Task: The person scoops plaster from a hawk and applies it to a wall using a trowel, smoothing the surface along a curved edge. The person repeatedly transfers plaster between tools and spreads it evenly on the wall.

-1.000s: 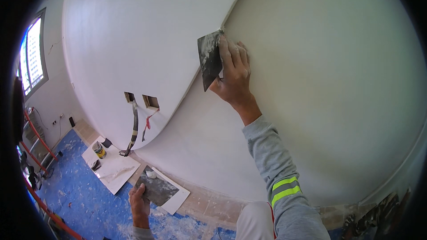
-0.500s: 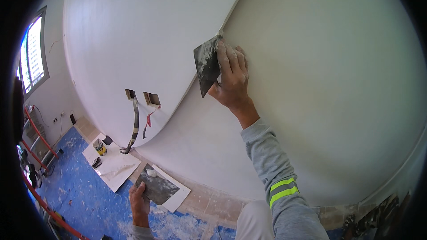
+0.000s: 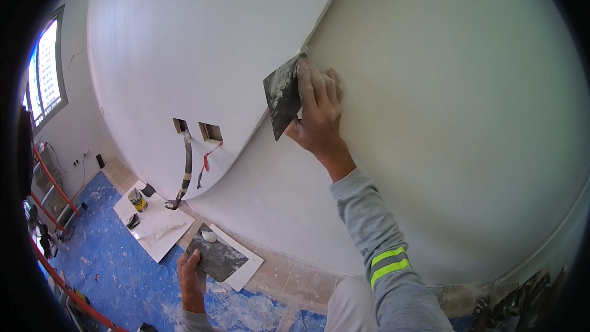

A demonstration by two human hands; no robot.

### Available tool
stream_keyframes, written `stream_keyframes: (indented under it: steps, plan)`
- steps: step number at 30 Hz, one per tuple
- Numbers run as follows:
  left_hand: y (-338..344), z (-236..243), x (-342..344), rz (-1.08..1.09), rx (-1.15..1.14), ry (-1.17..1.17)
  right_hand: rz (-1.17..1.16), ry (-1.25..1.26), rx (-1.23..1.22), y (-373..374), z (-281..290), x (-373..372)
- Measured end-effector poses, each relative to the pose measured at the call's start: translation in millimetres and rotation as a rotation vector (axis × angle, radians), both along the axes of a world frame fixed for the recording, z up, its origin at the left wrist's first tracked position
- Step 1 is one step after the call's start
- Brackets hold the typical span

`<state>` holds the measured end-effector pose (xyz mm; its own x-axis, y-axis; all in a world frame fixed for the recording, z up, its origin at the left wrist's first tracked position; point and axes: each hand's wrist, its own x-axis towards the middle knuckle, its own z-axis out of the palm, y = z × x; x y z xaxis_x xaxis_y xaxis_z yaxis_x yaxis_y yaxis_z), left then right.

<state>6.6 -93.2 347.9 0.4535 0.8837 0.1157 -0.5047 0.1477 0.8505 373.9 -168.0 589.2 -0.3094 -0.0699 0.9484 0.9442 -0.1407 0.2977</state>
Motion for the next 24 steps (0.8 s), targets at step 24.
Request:
stream_keyframes:
  steps: [24]
  plan:
    - [-33.5, 2.4, 36.3, -0.192, -0.161, -0.137, 0.646, 0.667, -0.75, -62.5, -151.0, -87.9]
